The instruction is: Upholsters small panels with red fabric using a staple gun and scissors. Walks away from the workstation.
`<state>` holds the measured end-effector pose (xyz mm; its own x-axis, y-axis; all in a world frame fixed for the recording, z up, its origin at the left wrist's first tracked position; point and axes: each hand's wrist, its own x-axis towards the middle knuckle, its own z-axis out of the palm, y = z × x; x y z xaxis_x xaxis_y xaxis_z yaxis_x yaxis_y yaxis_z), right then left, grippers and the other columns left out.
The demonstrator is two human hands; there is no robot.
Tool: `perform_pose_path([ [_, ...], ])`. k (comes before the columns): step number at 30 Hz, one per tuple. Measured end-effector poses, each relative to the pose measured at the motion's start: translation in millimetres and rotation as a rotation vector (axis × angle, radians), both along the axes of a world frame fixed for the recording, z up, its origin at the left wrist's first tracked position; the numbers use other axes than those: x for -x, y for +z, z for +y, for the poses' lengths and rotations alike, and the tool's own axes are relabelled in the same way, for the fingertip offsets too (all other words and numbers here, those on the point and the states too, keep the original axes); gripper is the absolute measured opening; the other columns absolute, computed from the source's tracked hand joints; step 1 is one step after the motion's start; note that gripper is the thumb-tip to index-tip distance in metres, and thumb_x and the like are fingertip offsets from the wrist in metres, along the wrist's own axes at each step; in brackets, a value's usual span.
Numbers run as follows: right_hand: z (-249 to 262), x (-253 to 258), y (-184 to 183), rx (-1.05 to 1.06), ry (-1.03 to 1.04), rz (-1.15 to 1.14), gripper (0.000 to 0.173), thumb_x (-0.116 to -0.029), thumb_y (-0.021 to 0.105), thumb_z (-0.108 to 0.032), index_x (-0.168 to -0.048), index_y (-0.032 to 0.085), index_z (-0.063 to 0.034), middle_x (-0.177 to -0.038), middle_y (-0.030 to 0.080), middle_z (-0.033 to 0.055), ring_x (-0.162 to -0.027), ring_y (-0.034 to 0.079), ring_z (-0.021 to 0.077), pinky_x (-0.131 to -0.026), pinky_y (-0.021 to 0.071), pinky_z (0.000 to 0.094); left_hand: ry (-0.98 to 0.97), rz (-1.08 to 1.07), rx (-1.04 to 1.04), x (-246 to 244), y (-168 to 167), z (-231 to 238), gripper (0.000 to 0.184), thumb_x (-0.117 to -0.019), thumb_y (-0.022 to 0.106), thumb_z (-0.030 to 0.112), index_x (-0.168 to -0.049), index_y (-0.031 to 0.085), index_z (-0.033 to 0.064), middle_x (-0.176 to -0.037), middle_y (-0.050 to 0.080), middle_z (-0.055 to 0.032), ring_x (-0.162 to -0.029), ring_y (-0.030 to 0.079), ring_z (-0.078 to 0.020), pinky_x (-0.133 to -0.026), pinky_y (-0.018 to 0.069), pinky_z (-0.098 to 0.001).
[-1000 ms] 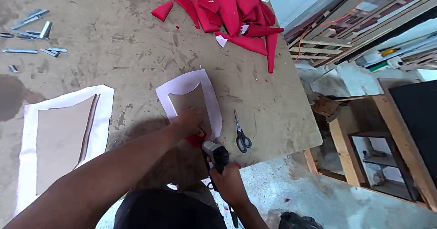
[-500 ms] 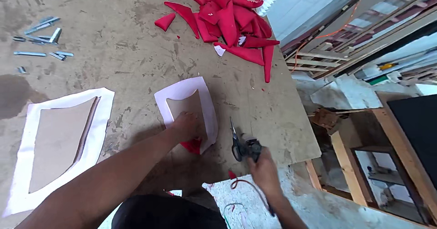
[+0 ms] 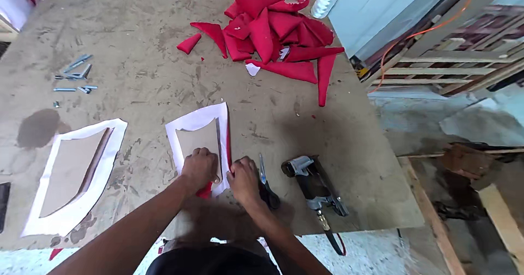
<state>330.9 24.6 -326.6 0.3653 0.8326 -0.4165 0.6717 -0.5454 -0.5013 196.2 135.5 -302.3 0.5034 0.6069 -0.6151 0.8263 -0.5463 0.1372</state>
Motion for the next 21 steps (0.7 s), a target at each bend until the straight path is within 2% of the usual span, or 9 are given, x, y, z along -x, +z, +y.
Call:
perform_pose_path([
  [3,-6.7,-11.5,-8.9,0.011,-0.118,0.388,0.033,-0.0996,0.059,-0.036,-0.112,0.068,-0.0068,-0.097,0.072,0.0079,-0.088,0.071,0.0201,-0.082,0.0596,0.0440,0.006,-0.007,0.063,-2.3,-1.3,7.2,0.062,-0.0775,0.084,0.054,-0.122,0.069,0.0142,-0.138,0.058,-0.0085,-0.138,0.048,-0.0334,-0.100,0.0542,-0.0546],
  [5,-19.4,-15.2,-25.3,0.070,-0.248,0.650,0.038,-0.0994,0.065,-0.041,-0.117,0.066,-0.0067,-0.097,0.075,0.0070,-0.080,0.076,0.0186,-0.075,0.0670,0.0403,-0.003,-0.047,0.090,0.5,-4.2,9.9,0.059,-0.0752,0.087,0.052,-0.115,0.070,0.0110,-0.131,0.060,-0.0095,-0.132,0.052,-0.0330,-0.101,0.0538,-0.0521],
  [7,-22.1,-18.9,-30.9,0.161,-0.244,0.769,0.040,-0.0974,0.069,-0.043,-0.113,0.067,-0.0061,-0.092,0.077,0.0061,-0.075,0.077,0.0191,-0.069,0.0671,0.0392,0.008,-0.075,0.098,-0.7,-5.7,12.9,0.055,-0.0742,0.089,0.048,-0.110,0.071,0.0094,-0.126,0.061,-0.0098,-0.127,0.054,-0.0322,-0.102,0.0528,-0.0501],
  [10,-18.5,-20.4,-32.7,0.301,-0.114,0.757,0.031,-0.1022,0.062,-0.036,-0.105,0.067,-0.0056,-0.085,0.078,0.0027,-0.068,0.075,0.0160,-0.063,0.0641,0.0352,0.069,-0.061,0.086,-5.8,-7.3,5.3,0.051,-0.0741,0.089,0.044,-0.108,0.071,0.0097,-0.127,0.060,-0.0098,-0.128,0.053,-0.0324,-0.102,0.0533,-0.0498],
  [12,-16.5,-25.6,-34.5,0.293,-0.069,0.754,0.030,-0.1038,0.058,-0.034,-0.102,0.067,-0.0054,-0.080,0.076,0.0021,-0.065,0.074,0.0154,-0.062,0.0629,0.0346,0.111,-0.030,0.058,-14.1,-6.2,3.3,0.047,-0.0767,0.087,0.037,-0.112,0.070,0.0103,-0.133,0.058,-0.0110,-0.132,0.051,-0.0343,-0.099,0.0551,-0.0524],
  [15,-20.3,-32.5,-43.6,0.220,-0.033,0.821,0.034,-0.1041,0.058,-0.036,-0.096,0.068,-0.0048,-0.074,0.072,0.0035,-0.061,0.070,0.0163,-0.061,0.0617,0.0350,0.133,-0.006,0.044,-19.4,-9.3,2.6,0.040,-0.0817,0.083,0.026,-0.116,0.071,0.0114,-0.134,0.059,-0.0118,-0.131,0.053,-0.0353,-0.096,0.0557,-0.0545],
  [19,-9.8,-25.7,-37.9,0.180,0.113,0.761,0.038,-0.1018,0.057,-0.042,-0.091,0.068,-0.0074,-0.073,0.067,0.0040,-0.062,0.066,0.0173,-0.062,0.0580,0.0391,0.104,-0.048,0.023,-7.8,-19.7,1.2,0.037,-0.0790,0.087,0.029,-0.110,0.072,0.0136,-0.126,0.060,-0.0067,-0.126,0.055,-0.0299,-0.093,0.0571,-0.0489],
  [21,3.8,-22.6,-28.3,0.213,0.183,0.765,0.037,-0.1035,0.054,-0.040,-0.096,0.068,-0.0062,-0.077,0.067,0.0050,-0.066,0.066,0.0182,-0.065,0.0580,0.0398,0.096,-0.102,0.065,-0.9,-18.5,5.5,0.036,-0.0815,0.084,0.031,-0.111,0.072,0.0133,-0.124,0.061,-0.0076,-0.124,0.056,-0.0300,-0.096,0.0552,-0.0494],
])
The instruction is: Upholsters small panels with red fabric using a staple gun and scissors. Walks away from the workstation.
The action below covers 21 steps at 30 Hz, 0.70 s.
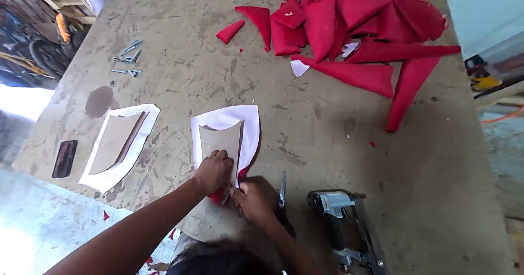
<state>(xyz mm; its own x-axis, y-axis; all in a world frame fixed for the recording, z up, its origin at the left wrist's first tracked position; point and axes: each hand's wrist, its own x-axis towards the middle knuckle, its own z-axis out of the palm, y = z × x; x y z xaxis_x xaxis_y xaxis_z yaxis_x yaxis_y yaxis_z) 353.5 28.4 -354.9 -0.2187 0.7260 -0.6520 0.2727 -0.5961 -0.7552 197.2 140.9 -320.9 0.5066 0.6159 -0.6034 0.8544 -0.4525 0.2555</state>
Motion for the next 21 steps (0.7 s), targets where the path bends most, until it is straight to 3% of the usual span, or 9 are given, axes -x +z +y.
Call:
perform_pose_path([
  [3,18.7,1.6,8.5,0.079,0.055,0.069,0.032,-0.1066,0.051,-0.032,-0.108,0.068,-0.0047,-0.082,0.072,0.0039,-0.065,0.068,0.0149,-0.061,0.0579,0.0326,-0.036,-0.094,0.078,11.8,-1.0,9.8,0.042,-0.0822,0.080,0.033,-0.119,0.070,0.0146,-0.128,0.060,-0.0110,-0.125,0.055,-0.0338,-0.100,0.0518,-0.0556],
  [5,28.0,4.5,11.1,0.121,0.093,0.055,0.030,-0.1067,0.052,-0.030,-0.107,0.067,-0.0043,-0.079,0.071,0.0037,-0.059,0.064,0.0135,-0.054,0.0527,0.0295,-0.084,-0.133,0.145,19.9,1.3,16.3,0.058,-0.0764,0.085,0.037,-0.126,0.067,0.0129,-0.132,0.058,-0.0142,-0.127,0.053,-0.0373,-0.102,0.0494,-0.0587],
  [7,41.2,10.7,16.1,0.101,0.204,-0.078,0.031,-0.1054,0.053,-0.031,-0.101,0.066,-0.0040,-0.075,0.068,0.0039,-0.058,0.062,0.0145,-0.055,0.0531,0.0324,-0.110,-0.135,0.161,23.6,4.7,16.3,0.077,-0.0679,0.090,0.052,-0.129,0.065,0.0124,-0.133,0.058,-0.0145,-0.127,0.053,-0.0375,-0.102,0.0490,-0.0591],
  [10,66.4,25.5,27.8,0.064,0.396,-0.334,0.029,-0.0983,0.058,-0.029,-0.096,0.068,-0.0023,-0.079,0.069,0.0093,-0.069,0.068,0.0213,-0.069,0.0576,0.0452,-0.055,-0.168,0.027,24.5,-1.1,-0.7,0.077,-0.0617,0.086,0.067,-0.118,0.070,0.0170,-0.125,0.062,-0.0080,-0.121,0.057,-0.0309,-0.098,0.0512,-0.0546],
  [13,83.4,34.9,30.9,0.093,0.471,-0.410,0.026,-0.0979,0.061,-0.028,-0.093,0.069,-0.0039,-0.077,0.067,0.0073,-0.067,0.064,0.0173,-0.068,0.0555,0.0409,-0.015,-0.234,-0.140,29.3,-18.8,-13.2,0.064,-0.0658,0.084,0.063,-0.111,0.073,0.0198,-0.116,0.065,-0.0037,-0.114,0.060,-0.0268,-0.093,0.0538,-0.0507],
  [15,78.4,26.3,11.6,0.049,0.315,-0.255,0.022,-0.0981,0.065,-0.025,-0.091,0.070,-0.0043,-0.068,0.064,0.0052,-0.056,0.058,0.0139,-0.055,0.0501,0.0332,-0.038,-0.282,-0.201,32.6,-25.3,-11.8,0.053,-0.0723,0.084,0.058,-0.105,0.073,0.0183,-0.110,0.066,-0.0039,-0.109,0.062,-0.0263,-0.091,0.0549,-0.0492],
  [17,52.2,11.1,0.3,-0.057,0.016,-0.031,0.020,-0.0995,0.068,-0.024,-0.103,0.073,-0.0049,-0.071,0.067,0.0043,-0.056,0.061,0.0127,-0.053,0.0523,0.0291,-0.063,-0.323,-0.219,31.9,-27.4,-12.2,0.046,-0.0747,0.086,0.054,-0.099,0.074,0.0163,-0.104,0.067,-0.0047,-0.104,0.064,-0.0266,-0.089,0.0557,-0.0490],
  [19,12.4,-9.4,8.0,-0.241,-0.264,-0.109,0.028,-0.0992,0.070,-0.030,-0.121,0.072,-0.0130,-0.095,0.075,0.0033,-0.076,0.073,0.0159,-0.068,0.0647,0.0361,-0.078,-0.330,-0.220,34.3,-29.8,-13.6,0.049,-0.0754,0.084,0.059,-0.098,0.073,0.0161,-0.102,0.066,-0.0045,-0.103,0.063,-0.0262,-0.090,0.0557,-0.0486],
  [21,-36.0,-51.7,26.9,-0.420,-0.527,-0.411,0.033,-0.0998,0.067,-0.032,-0.125,0.070,-0.0109,-0.112,0.074,0.0047,-0.097,0.074,0.0180,-0.085,0.0648,0.0413,-0.063,-0.330,-0.221,35.0,-30.6,-9.6,0.052,-0.0767,0.081,0.062,-0.101,0.074,0.0166,-0.105,0.066,-0.0040,-0.105,0.063,-0.0258,-0.092,0.0557,-0.0490],
])
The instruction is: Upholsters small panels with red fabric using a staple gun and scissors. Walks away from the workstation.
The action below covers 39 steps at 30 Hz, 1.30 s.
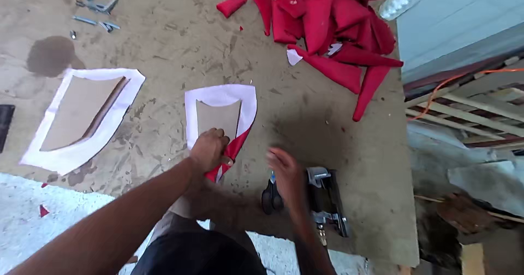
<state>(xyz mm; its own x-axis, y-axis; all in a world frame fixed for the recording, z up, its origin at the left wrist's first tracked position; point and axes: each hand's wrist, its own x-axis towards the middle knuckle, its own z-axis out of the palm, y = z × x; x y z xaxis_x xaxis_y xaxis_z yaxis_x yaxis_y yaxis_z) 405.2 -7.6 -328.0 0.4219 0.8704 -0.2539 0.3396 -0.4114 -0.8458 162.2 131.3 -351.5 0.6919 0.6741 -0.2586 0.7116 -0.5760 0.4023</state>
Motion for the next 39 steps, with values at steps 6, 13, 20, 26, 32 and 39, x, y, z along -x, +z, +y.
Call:
perform_pose_path([
  [6,-115.0,-86.0,6.9,0.238,-0.139,-0.440,0.078,-0.0859,0.082,-0.040,-0.147,0.051,-0.0014,-0.139,0.055,0.0278,-0.122,0.061,0.0420,-0.100,0.0531,0.0603,-0.010,0.056,0.089,7.3,10.6,1.4,0.051,-0.0919,0.065,0.061,-0.108,0.071,0.0133,-0.112,0.066,-0.0098,-0.113,0.062,-0.0304,-0.100,0.0515,-0.0513],
  [13,-94.0,-64.5,-2.4,0.439,-0.171,-0.519,0.086,-0.0735,0.085,-0.018,-0.148,0.048,0.0020,-0.140,0.053,0.0316,-0.127,0.055,0.0461,-0.105,0.0472,0.0620,-0.002,0.058,0.099,11.1,12.2,2.7,0.049,-0.0905,0.067,0.058,-0.109,0.072,0.0131,-0.118,0.065,-0.0116,-0.119,0.059,-0.0328,-0.099,0.0507,-0.0538],
  [20,-46.7,44.6,74.2,0.375,0.330,-0.312,0.029,-0.0890,0.072,-0.029,-0.107,0.074,-0.0066,-0.093,0.074,0.0123,-0.087,0.073,0.0276,-0.080,0.0587,0.0543,0.065,-0.003,0.173,14.2,17.2,7.4,0.045,-0.0908,0.072,0.046,-0.117,0.068,0.0101,-0.118,0.067,-0.0113,-0.118,0.061,-0.0320,-0.101,0.0503,-0.0517],
  [26,1.3,72.2,72.2,0.419,0.624,-0.289,0.034,-0.0869,0.069,-0.026,-0.118,0.069,-0.0123,-0.102,0.073,0.0095,-0.095,0.071,0.0246,-0.085,0.0577,0.0515,0.064,-0.002,0.154,12.0,13.7,5.6,0.041,-0.0928,0.071,0.044,-0.114,0.067,0.0095,-0.115,0.066,-0.0111,-0.115,0.061,-0.0308,-0.100,0.0508,-0.0492],
  [32,10.6,75.2,69.4,0.449,0.638,-0.374,0.049,-0.0855,0.069,-0.027,-0.132,0.064,-0.0111,-0.106,0.074,0.0121,-0.098,0.072,0.0280,-0.087,0.0579,0.0516,0.062,-0.016,0.167,8.4,16.6,7.5,0.037,-0.0947,0.069,0.042,-0.112,0.067,0.0093,-0.114,0.067,-0.0109,-0.116,0.062,-0.0303,-0.104,0.0488,-0.0495],
  [39,-44.3,0.0,63.1,0.510,0.377,-0.006,0.035,-0.0903,0.068,-0.023,-0.115,0.065,0.0014,-0.090,0.070,0.0165,-0.078,0.070,0.0287,-0.075,0.0573,0.0522,0.444,-0.048,0.294,-6.4,36.7,17.3,0.074,-0.0946,0.057,0.064,-0.155,0.039,0.0255,-0.113,0.073,-0.0122,-0.106,0.071,-0.0329,-0.094,0.0556,-0.0582],
])
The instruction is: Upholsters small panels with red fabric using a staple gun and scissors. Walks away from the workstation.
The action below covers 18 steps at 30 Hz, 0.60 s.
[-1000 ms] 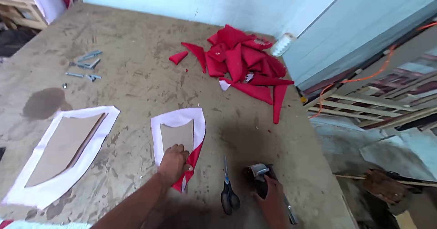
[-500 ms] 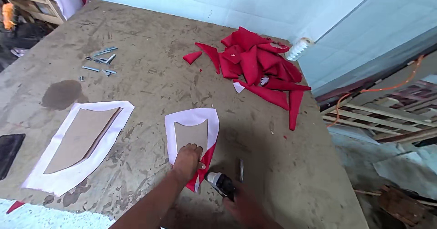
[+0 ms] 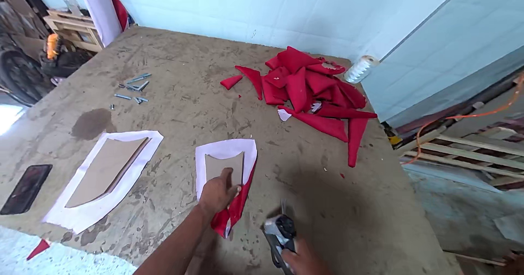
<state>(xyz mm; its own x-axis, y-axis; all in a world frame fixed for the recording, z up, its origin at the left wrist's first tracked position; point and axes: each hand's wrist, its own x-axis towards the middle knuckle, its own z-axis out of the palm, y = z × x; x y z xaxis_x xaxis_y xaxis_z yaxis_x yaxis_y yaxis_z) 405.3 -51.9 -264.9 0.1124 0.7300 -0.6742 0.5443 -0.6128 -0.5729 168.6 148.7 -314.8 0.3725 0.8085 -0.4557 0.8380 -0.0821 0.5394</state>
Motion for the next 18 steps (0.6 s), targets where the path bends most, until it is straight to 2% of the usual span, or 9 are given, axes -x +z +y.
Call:
perform_pose_path([
  [2,-19.4,-31.1,-4.4,0.091,-0.063,-0.016,0.034,-0.0930,0.066,-0.026,-0.111,0.066,0.0030,-0.088,0.070,0.0177,-0.077,0.069,0.0302,-0.075,0.0565,0.0530,0.142,0.092,-0.010,-16.9,4.8,6.6,0.087,-0.0925,0.051,0.074,-0.163,0.025,0.0303,-0.113,0.074,-0.0134,-0.106,0.072,-0.0353,-0.093,0.0556,-0.0605],
  [3,-26.5,-48.6,-8.1,0.111,-0.091,-0.062,0.037,-0.0927,0.066,-0.030,-0.111,0.066,0.0025,-0.089,0.070,0.0180,-0.078,0.069,0.0310,-0.075,0.0565,0.0539,0.171,0.148,-0.028,-27.5,6.4,12.1,0.090,-0.0911,0.051,0.076,-0.164,0.024,0.0310,-0.113,0.074,-0.0131,-0.106,0.072,-0.0353,-0.092,0.0557,-0.0605],
  [6,-36.2,-106.7,-11.9,0.137,-0.199,-0.171,0.043,-0.0933,0.069,-0.032,-0.120,0.065,0.0020,-0.101,0.071,0.0216,-0.091,0.070,0.0361,-0.084,0.0552,0.0589,0.175,0.291,-0.053,-52.7,14.2,20.8,0.085,-0.0895,0.055,0.073,-0.160,0.035,0.0291,-0.118,0.074,-0.0123,-0.109,0.071,-0.0347,-0.091,0.0557,-0.0599],
  [10,-51.8,-198.4,-33.0,-0.043,-0.532,-0.027,0.042,-0.0907,0.070,-0.024,-0.122,0.059,0.0012,-0.084,0.069,0.0129,-0.069,0.069,0.0243,-0.066,0.0603,0.0450,0.005,0.318,-0.094,-54.7,10.4,17.0,0.088,-0.0815,0.058,0.079,-0.156,0.040,0.0363,-0.113,0.075,-0.0099,-0.103,0.072,-0.0341,-0.087,0.0562,-0.0629],
  [12,-65.6,-232.1,-49.6,-0.139,-0.666,-0.022,0.041,-0.0948,0.068,-0.025,-0.125,0.056,0.0001,-0.084,0.067,0.0112,-0.068,0.067,0.0211,-0.065,0.0594,0.0413,-0.209,0.285,-0.128,-52.6,13.8,0.8,0.085,-0.0800,0.060,0.079,-0.153,0.043,0.0389,-0.109,0.076,-0.0067,-0.098,0.073,-0.0328,-0.083,0.0562,-0.0655],
  [13,-74.3,-244.4,-58.7,-0.161,-0.705,-0.093,0.043,-0.0958,0.068,-0.028,-0.126,0.057,-0.0001,-0.090,0.068,0.0143,-0.074,0.067,0.0244,-0.070,0.0584,0.0452,-0.340,0.267,-0.137,-50.9,16.9,-9.6,0.083,-0.0814,0.062,0.075,-0.154,0.042,0.0411,-0.110,0.075,-0.0052,-0.098,0.073,-0.0313,-0.083,0.0567,-0.0653],
  [15,-89.5,-252.9,-60.6,-0.183,-0.769,-0.270,0.048,-0.0946,0.071,-0.029,-0.132,0.059,-0.0010,-0.115,0.067,0.0226,-0.103,0.067,0.0355,-0.090,0.0534,0.0575,-0.620,0.213,-0.124,-45.3,26.5,-28.7,0.078,-0.0872,0.067,0.060,-0.158,0.037,0.0442,-0.123,0.072,-0.0053,-0.111,0.070,-0.0306,-0.093,0.0547,-0.0635],
  [17,-98.7,-227.7,-42.1,-0.255,-0.778,-0.420,0.048,-0.0946,0.068,-0.027,-0.136,0.061,-0.0035,-0.136,0.061,0.0219,-0.126,0.059,0.0368,-0.106,0.0478,0.0576,-0.891,0.097,-0.144,-25.9,21.2,-36.6,0.075,-0.0888,0.073,0.038,-0.156,0.041,0.0424,-0.133,0.068,-0.0095,-0.126,0.061,-0.0369,-0.102,0.0484,-0.0658],
  [18,-100.2,-199.2,-30.2,-0.302,-0.773,-0.448,0.045,-0.0958,0.067,-0.026,-0.135,0.063,-0.0043,-0.139,0.058,0.0209,-0.130,0.057,0.0360,-0.109,0.0463,0.0558,-1.005,0.039,-0.131,-12.8,17.5,-34.8,0.074,-0.0879,0.075,0.031,-0.155,0.045,0.0397,-0.137,0.065,-0.0119,-0.130,0.056,-0.0406,-0.103,0.0464,-0.0676],
])
